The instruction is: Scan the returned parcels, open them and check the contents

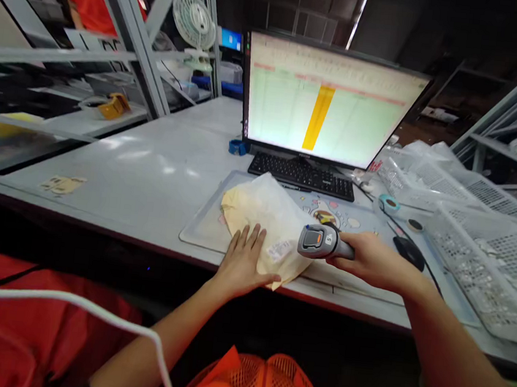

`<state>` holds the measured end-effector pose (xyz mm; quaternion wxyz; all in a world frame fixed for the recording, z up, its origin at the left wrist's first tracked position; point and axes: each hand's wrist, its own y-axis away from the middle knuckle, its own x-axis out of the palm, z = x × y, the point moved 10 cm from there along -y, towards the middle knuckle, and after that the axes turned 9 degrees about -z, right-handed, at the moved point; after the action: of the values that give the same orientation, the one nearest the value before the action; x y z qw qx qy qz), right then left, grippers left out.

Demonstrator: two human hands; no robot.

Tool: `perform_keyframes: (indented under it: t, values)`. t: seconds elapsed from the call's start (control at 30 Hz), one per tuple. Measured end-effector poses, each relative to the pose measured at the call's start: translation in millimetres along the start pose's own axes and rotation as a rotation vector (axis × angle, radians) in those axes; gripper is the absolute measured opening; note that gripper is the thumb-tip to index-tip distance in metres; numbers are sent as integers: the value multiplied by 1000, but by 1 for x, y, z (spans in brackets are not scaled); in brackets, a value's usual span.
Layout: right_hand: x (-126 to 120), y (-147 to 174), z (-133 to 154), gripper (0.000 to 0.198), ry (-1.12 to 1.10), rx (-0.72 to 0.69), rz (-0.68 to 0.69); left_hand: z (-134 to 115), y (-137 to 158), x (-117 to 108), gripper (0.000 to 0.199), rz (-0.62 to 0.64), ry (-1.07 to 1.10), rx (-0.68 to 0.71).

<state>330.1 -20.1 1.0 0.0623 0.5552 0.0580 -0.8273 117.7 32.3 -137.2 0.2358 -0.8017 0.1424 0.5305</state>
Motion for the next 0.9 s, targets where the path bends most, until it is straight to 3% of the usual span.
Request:
perform_keyframes:
  t: [0.13, 0.23, 0.37, 0.47, 0.57, 0.7, 0.77, 0.9]
  values:
    - [-8, -9, -93, 36, 57, 205, -234, -1, -5, -13, 109, 38, 56, 131]
    - [-6, -9, -166, 44, 195, 437, -389, 4, -8, -17, 121, 150, 95, 223]
    - [12, -5, -215, 52, 305, 601, -455, 21, -5, -8, 136, 247, 43, 187]
    - [12, -5, -226, 57, 386, 669, -440, 27, -2, -1, 128, 206, -2, 169]
    - [-7, -15, -223, 51, 406, 731, -434, 29, -1, 2, 120, 157, -29, 173]
    - [-35, -73, -177, 53, 349, 505, -569, 28, -2, 2, 117, 119, -44, 205]
    - [-24, -115, -160, 50, 312, 408, -525, 28, -2, -1, 114, 90, -42, 226]
    - [15, -181, -157, 50, 277, 374, -401, 27, -2, -4, 109, 46, -28, 259]
